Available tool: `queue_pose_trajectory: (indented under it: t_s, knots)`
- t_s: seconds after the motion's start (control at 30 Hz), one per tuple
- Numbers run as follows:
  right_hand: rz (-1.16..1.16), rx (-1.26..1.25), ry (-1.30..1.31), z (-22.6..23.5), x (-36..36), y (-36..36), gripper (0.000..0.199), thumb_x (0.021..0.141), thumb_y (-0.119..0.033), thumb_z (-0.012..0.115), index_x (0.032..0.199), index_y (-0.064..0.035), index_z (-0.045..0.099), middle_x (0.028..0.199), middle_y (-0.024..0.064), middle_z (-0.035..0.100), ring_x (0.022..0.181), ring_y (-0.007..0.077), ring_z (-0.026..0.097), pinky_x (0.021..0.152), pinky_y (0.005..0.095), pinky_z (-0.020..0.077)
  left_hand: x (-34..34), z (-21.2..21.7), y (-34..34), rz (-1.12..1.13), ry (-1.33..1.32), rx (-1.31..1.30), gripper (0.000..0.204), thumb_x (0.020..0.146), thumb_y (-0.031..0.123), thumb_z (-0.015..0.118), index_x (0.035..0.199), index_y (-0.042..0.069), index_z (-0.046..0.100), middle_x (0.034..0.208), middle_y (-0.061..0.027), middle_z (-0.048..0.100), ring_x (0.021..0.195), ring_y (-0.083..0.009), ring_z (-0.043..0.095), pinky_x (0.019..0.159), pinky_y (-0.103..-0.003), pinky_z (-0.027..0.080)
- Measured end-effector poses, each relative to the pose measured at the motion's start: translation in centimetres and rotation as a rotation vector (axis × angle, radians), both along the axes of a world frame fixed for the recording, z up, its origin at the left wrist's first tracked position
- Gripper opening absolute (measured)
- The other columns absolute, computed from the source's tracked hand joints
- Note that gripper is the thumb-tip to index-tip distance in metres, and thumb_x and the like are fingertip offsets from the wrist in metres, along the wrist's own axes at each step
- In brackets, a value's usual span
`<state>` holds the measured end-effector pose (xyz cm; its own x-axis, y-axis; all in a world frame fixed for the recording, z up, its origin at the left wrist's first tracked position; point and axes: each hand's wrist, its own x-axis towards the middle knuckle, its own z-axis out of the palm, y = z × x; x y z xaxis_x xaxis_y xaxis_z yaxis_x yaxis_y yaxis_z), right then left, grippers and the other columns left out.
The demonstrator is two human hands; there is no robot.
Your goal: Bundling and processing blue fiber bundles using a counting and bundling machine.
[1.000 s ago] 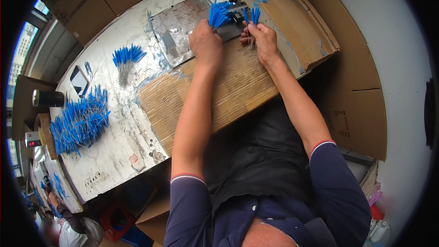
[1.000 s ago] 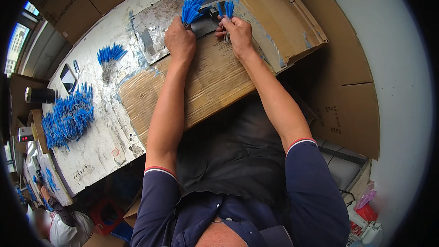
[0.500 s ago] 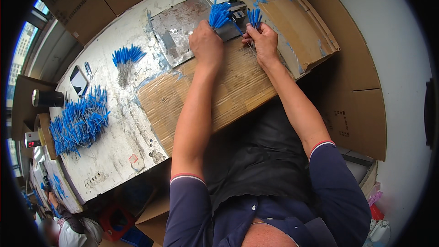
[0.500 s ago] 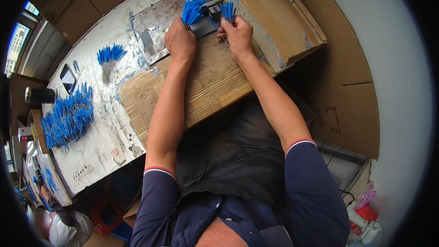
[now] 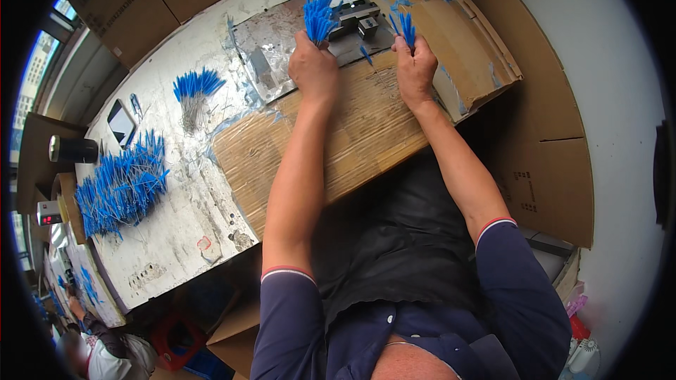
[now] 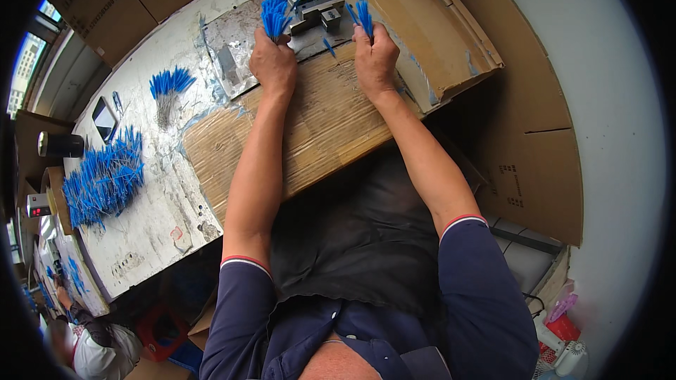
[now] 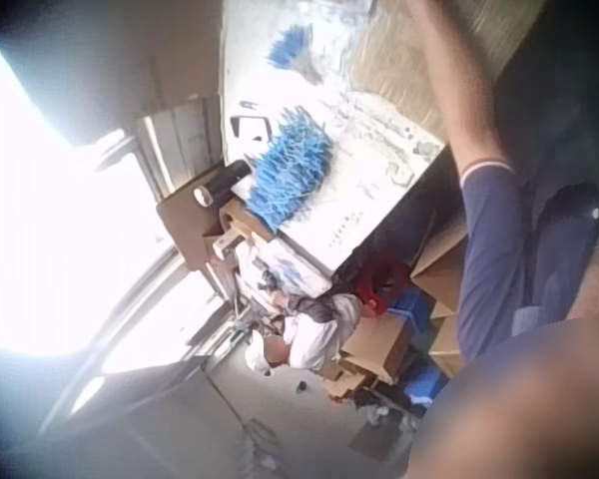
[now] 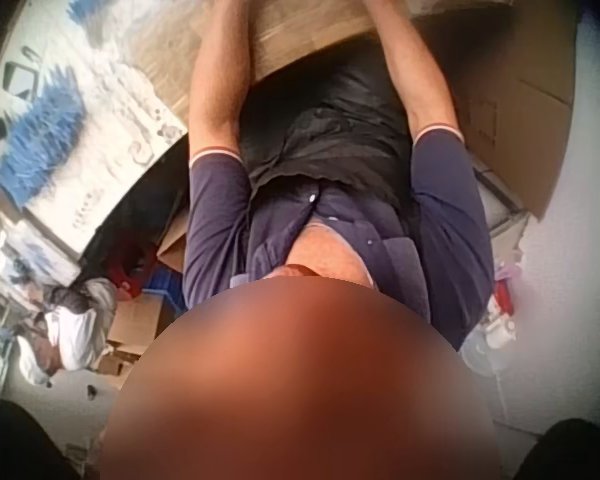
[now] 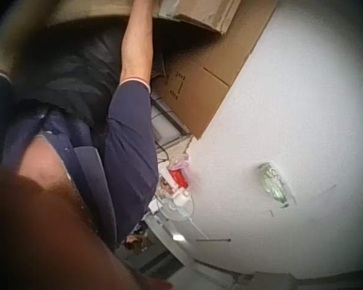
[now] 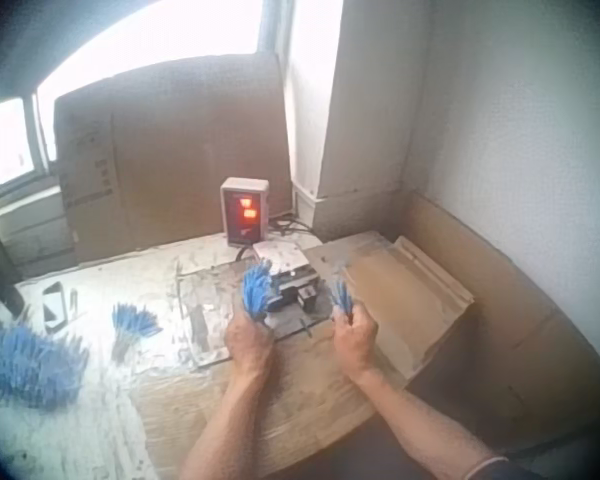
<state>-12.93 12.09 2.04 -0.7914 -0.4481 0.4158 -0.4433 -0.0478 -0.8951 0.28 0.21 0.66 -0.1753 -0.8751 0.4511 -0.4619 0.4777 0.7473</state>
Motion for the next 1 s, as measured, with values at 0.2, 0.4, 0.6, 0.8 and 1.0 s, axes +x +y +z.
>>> queue_pose_trajectory:
  t_s: [0.2,0.4,0.6,0.8,1.0]
  knots:
    - [0.153,0.443,0.299,0.6,1.3,1.9,0.024,0.084,-0.024,0.075,0.091,-0.0019,0.07,0.083,0.0144,0.07,0.071,0.0302,0.066,0.068,0.0402,0.0523,0.2,0.5,0.2,0.026,0.071,0.061,0.022,0.085,0.005,0.065,0.104,0.005,0.056,0.082,-0.0208,0.071,0.079,-0.0424,0.069,0.073,-0.052,0.05]
    - [0.087,0.551,0.347,0.4,1.2,0.9,0.019,0.08,-0.023,0.075,0.086,-0.0053,0.072,0.076,0.0144,0.069,0.069,0.0341,0.065,0.067,0.0415,0.052,0.3,0.4,0.0,0.023,0.074,0.064,0.018,0.085,0.005,0.065,0.1,0.005,0.056,0.082,-0.0206,0.071,0.078,-0.0432,0.069,0.073,-0.053,0.049]
    - [0.079,0.389,0.029,-0.6,-1.2,-1.8,0.017,0.076,-0.022,0.075,0.077,-0.0047,0.073,0.068,0.0125,0.069,0.064,0.0254,0.067,0.065,0.037,0.0508,0.1,0.9,0.3,0.027,0.078,0.068,0.017,0.085,0.005,0.064,0.099,0.005,0.055,0.081,-0.0206,0.071,0.078,-0.0434,0.069,0.073,-0.053,0.049]
    - [0.103,0.349,-0.099,-0.6,-0.9,-3.8,0.011,0.076,-0.01,0.076,0.074,-0.0023,0.069,0.068,-0.0043,0.059,0.063,0.0057,0.049,0.059,0.0246,0.0402,0.2,0.3,0.0,0.032,0.088,0.065,0.019,0.086,0.005,0.064,0.103,0.004,0.056,0.083,-0.0213,0.071,0.079,-0.0434,0.068,0.073,-0.052,0.049]
    - [0.063,0.362,-0.115,-0.8,-0.9,-4.3,0.009,0.075,-0.009,0.075,0.074,-0.0024,0.069,0.068,-0.0037,0.059,0.063,0.0057,0.049,0.058,0.0252,0.0396,-0.3,-0.2,-0.2,0.061,0.074,0.033,0.019,0.085,0.004,0.063,0.103,0.004,0.057,0.087,-0.0211,0.067,0.084,-0.0429,0.065,0.075,-0.053,0.048]
